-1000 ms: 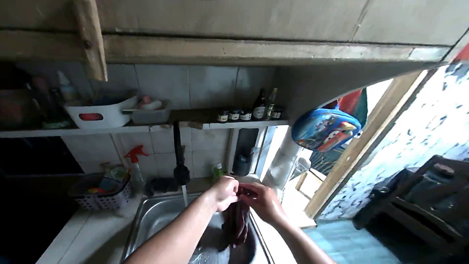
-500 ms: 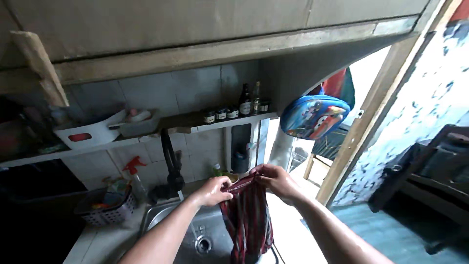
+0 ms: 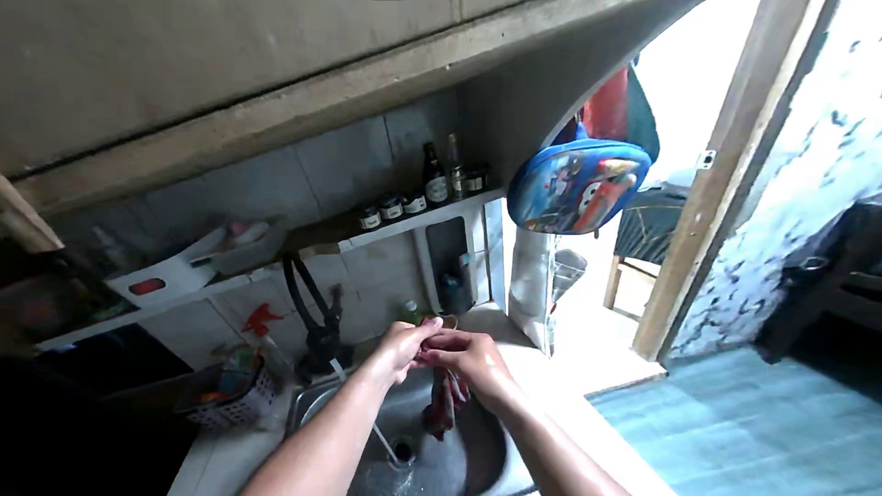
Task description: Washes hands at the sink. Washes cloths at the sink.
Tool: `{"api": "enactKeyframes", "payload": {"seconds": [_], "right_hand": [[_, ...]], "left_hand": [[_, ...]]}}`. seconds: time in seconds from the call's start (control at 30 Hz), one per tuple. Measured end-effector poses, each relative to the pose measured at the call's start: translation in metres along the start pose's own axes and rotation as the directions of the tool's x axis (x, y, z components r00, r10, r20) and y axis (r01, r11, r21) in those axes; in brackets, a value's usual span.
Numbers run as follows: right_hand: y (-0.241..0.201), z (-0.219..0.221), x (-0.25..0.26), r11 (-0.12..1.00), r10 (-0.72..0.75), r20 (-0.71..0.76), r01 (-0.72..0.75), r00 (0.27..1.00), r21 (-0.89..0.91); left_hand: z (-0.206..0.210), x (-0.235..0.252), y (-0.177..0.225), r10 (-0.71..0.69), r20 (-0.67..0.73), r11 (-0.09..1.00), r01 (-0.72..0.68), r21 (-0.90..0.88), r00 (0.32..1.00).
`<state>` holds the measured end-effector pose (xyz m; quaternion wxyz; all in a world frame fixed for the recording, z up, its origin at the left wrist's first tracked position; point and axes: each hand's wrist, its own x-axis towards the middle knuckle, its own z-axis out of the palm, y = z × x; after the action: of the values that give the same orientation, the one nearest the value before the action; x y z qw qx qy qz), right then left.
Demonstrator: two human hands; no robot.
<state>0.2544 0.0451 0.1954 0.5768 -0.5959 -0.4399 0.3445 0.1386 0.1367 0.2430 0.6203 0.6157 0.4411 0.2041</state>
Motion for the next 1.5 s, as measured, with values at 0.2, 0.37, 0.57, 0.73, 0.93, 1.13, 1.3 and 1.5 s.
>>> {"api": "enactKeyframes", "payload": {"seconds": [0.2, 0.37, 0.57, 0.73, 0.93, 1.13, 1.3, 1.5], "right_hand": [[0.067, -0.033, -0.003, 0.999, -0.032, -0.08, 0.031, 0.996, -0.013], [0.134, -0.014, -0.015, 0.95, 0.259, -0.127, -0.276, 0.957, -0.143], [0.129, 0.0, -0.028, 0.483, 0.523, -0.043, -0.254, 0.851, 0.838], [0.121, 0.017, -0.046, 0.168, 0.51, 0.244, -0.373, 0.825, 0.913], [0.144, 0.02, -0.065, 0.069, 0.552, 0.236, -0.326, 0.8, 0.943], [0.148, 0.006, -0.078, 0.335, 0.44, 0.251, -0.417, 0.862, 0.845], [0.171, -0.029, -0.079, 0.501, 0.078, 0.533, -0.495, 0.842, 0.709], [0.119, 0.022, -0.046, 0.643, 0.541, 0.206, -0.559, 0.816, 0.523]], "left_hand": [[0.012, 0.001, 0.003, 0.076, -0.072, 0.997, -0.077, -0.023, 0.995], [0.022, -0.017, 0.011, 0.118, -0.041, 0.981, -0.123, -0.151, 0.992], [-0.012, -0.01, -0.079, -0.181, -0.187, 0.885, 0.077, -0.459, 0.966], [-0.007, -0.012, -0.172, -0.265, 0.143, 0.819, 0.301, -0.488, 0.954], [0.002, -0.007, -0.202, -0.369, 0.087, 0.719, 0.343, -0.604, 0.926], [0.011, -0.018, -0.22, -0.247, 0.143, 0.551, 0.261, -0.792, 0.958], [-0.002, -0.015, -0.235, -0.262, 0.094, 0.571, 0.233, -0.788, 0.96], [-0.017, -0.025, -0.25, -0.397, 0.018, 0.779, 0.347, -0.522, 0.918]]}}
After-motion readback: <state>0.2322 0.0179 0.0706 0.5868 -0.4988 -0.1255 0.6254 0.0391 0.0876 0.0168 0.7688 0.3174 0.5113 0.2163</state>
